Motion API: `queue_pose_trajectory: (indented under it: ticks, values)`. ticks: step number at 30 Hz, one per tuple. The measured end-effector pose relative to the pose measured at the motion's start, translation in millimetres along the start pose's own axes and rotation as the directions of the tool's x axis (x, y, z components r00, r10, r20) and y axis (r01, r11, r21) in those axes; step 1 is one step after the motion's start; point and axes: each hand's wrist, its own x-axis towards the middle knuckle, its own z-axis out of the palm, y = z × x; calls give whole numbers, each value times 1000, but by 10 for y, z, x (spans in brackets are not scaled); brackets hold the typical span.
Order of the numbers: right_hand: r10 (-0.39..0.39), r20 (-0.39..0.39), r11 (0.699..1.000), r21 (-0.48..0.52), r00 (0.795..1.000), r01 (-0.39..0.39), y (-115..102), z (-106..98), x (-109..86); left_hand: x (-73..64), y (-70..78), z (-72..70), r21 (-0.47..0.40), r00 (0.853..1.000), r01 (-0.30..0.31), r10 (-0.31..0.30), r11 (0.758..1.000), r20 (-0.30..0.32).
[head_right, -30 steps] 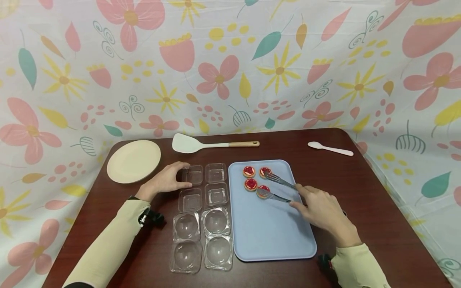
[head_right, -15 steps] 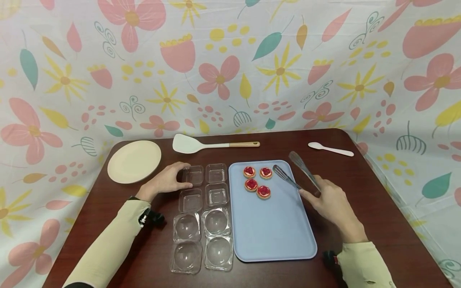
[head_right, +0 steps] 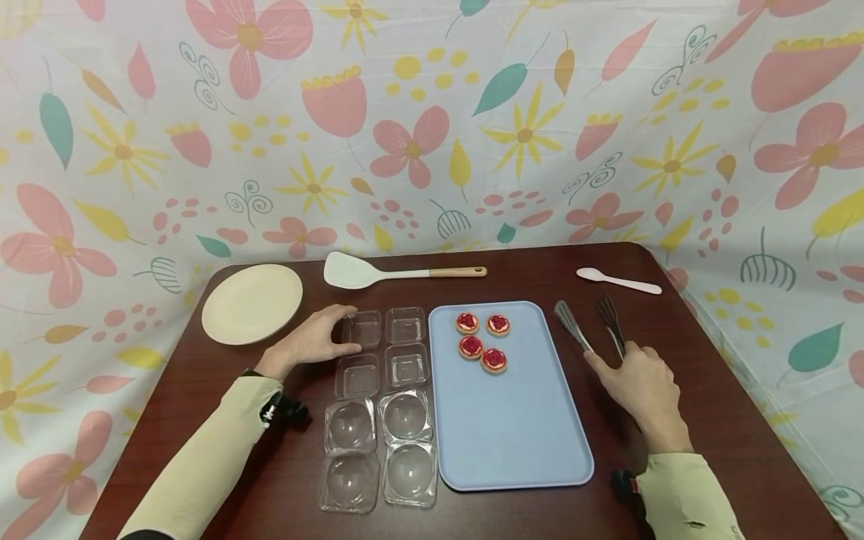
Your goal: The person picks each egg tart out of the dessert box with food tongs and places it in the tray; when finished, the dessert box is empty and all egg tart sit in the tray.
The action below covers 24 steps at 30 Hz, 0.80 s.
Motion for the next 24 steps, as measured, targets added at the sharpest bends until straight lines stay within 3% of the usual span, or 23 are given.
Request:
queue_pose_trajectory:
  ticks: [7,16,24]
  values:
    - [24,37,1000,-15,999,-23,94,78,27,-8,-4,24,24,1000,-1,0,1000,6]
    - [-8,48,999,-33,999,10,84,187,60,-60,-30,5,17,1000,15,-15,1000,2]
    - [-22,105,994,-101,994,33,11,106,53,-100,10,-38,36,1000,14,-13,999,-23]
